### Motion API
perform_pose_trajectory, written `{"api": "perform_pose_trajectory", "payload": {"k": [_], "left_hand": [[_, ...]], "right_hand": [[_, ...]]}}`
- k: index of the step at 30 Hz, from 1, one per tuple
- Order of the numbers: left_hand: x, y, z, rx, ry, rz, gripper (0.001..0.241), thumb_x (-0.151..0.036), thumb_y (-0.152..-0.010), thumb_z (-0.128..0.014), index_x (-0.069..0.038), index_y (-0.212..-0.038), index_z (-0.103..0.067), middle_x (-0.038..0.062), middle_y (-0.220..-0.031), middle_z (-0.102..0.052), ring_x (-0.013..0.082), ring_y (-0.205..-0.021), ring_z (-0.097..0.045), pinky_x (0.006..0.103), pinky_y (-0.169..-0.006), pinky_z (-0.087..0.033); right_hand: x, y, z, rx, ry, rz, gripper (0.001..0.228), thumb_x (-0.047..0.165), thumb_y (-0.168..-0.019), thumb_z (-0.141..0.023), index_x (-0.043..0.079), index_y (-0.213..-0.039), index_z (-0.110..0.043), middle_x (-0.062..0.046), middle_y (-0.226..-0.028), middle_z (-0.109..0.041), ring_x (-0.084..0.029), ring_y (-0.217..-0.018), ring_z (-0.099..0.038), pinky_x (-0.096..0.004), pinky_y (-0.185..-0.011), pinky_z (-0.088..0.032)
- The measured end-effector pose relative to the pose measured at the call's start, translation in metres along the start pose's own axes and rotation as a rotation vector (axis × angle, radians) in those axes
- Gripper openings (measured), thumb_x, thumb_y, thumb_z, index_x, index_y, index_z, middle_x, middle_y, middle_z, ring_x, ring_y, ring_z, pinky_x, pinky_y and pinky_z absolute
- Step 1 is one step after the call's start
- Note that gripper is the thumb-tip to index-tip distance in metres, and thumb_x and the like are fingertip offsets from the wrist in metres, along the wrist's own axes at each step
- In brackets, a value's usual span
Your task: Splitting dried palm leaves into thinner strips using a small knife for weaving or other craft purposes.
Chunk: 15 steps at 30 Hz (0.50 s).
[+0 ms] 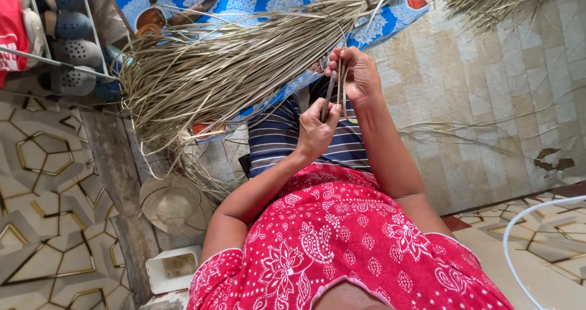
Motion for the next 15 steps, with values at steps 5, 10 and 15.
{"api": "perform_pose_trajectory", "payload": {"k": [5,10,15], "left_hand": [[-0.015,0.012,0.002,0.09,-0.015,0.03,0.021,-0.015,-0.097,-0.065,-0.012,-0.078,-0.059,0.001,-0.059,-0.048,0.0105,-0.053,-0.045,0.0288,-0.05,-0.037],[-0.026,0.024,-0.002,0.2,-0.054,-0.082,0.023,-0.013,-0.102,-0.058,-0.011,-0.08,-0.05,-0.002,-0.068,-0.046,0.0095,-0.056,-0.04,0.0303,-0.05,-0.035],[-0.033,0.037,-0.002,0.193,-0.144,-0.326,0.018,-0.001,-0.093,-0.064,-0.007,-0.082,-0.051,0.005,-0.07,-0.051,0.0184,-0.058,-0.046,0.0356,-0.056,-0.041]], "right_hand": [[0.01,0.01,-0.012,0.005,-0.032,0.029,0.012,0.005,-0.078,-0.064,0.001,-0.088,-0.069,-0.013,-0.077,-0.072,-0.021,-0.065,-0.07,-0.038,-0.061,-0.063],[0.034,0.016,-0.026,-0.052,-0.066,0.095,0.014,-0.004,-0.078,-0.059,-0.004,-0.09,-0.065,-0.015,-0.076,-0.068,-0.023,-0.062,-0.064,-0.038,-0.056,-0.056],[0.043,-0.005,-0.019,-0.095,-0.058,0.094,0.011,-0.001,-0.075,-0.061,-0.003,-0.084,-0.068,-0.015,-0.075,-0.071,-0.02,-0.058,-0.068,-0.037,-0.053,-0.059]]}}
Point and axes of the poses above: each hand's wrist, its own y-axis away from the middle knuckle, its own z-axis out of the back of the hand, x = y × z, the point moved 8 cm from there along -y, towards the middle knuckle
